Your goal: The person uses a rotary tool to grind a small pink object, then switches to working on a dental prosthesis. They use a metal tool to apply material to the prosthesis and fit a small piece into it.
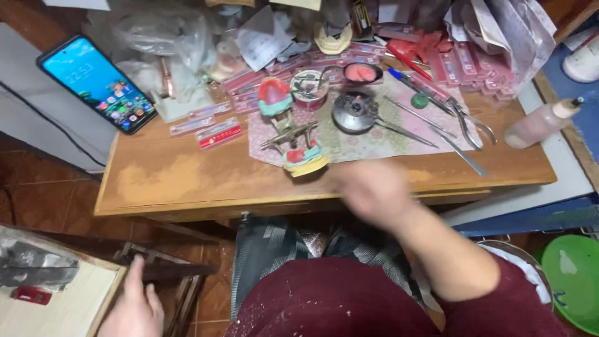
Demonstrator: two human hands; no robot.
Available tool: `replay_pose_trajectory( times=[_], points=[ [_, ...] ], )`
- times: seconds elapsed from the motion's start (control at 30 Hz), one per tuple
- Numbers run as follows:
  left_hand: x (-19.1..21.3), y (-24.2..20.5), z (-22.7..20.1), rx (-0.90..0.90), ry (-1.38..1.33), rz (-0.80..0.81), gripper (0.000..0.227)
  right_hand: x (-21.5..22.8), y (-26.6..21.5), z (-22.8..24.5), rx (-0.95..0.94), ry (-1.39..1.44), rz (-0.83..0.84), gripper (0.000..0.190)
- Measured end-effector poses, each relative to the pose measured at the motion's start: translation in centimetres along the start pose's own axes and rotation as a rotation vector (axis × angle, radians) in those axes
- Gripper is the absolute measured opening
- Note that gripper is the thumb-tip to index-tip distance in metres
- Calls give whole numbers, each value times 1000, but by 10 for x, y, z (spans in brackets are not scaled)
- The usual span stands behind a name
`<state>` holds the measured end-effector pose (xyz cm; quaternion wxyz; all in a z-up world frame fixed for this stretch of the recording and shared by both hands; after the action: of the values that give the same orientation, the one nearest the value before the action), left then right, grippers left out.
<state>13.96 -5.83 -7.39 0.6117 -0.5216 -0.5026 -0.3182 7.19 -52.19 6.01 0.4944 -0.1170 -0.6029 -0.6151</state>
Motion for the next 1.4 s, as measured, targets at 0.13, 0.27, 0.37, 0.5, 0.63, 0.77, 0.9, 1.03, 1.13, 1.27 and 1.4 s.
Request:
replay_pose_trajectory(
  times=[0.13,0.27,0.37,0.5,0.63,0.77,0.9,1.03,1.13,1.27,1.4],
  points=[
    [92,-45,-116,-745,-380,-439,55,54,-30,-85,-311,-548,-141,13],
    [139,-53,-212,-1060,-609,-444,47,51,-43,-113,-382,-573,-12,8],
    [153,-24,-274,-1078,-836,-358,73,50,-49,-123,-478,-595,19,6],
    [157,8,-330,-1031,-782,-392,101,53,-44,-121,-432,-564,12,9],
    [137,29,-360,-998,-672,-144,114,58,-40,-118,-436,-490,-26,26],
    [132,29,-371,-934,-652,-92,109,40,-37,-121,-619,398,-120,42],
    [133,26,-367,-1040,-691,-235,98,4,-49,-129,-710,621,-353,22],
    [137,15,-355,-1160,-865,-268,76,-9,-38,-139,-859,841,-585,28],
    [137,5,-353,-1276,-936,-288,63,-15,-32,-145,-941,1067,-582,31],
    [125,2,-356,-1388,-1222,6,55,-18,-33,-148,-925,1130,-568,34],
    [109,6,-362,-1253,-1245,186,59,-17,-33,-146,-947,1144,-569,35]
  ],
)
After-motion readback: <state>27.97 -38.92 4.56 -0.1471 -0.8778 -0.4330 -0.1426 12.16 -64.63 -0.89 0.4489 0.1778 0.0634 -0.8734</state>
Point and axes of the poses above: each hand's wrist, its own y-axis towards the middle knuckle, its own x-axis out of the back of the hand, z = x × y, the point moved 6 cm from there along y, towards the middle knuckle, and after that the axes turned 12 degrees about -y, right-handed, at the moved point
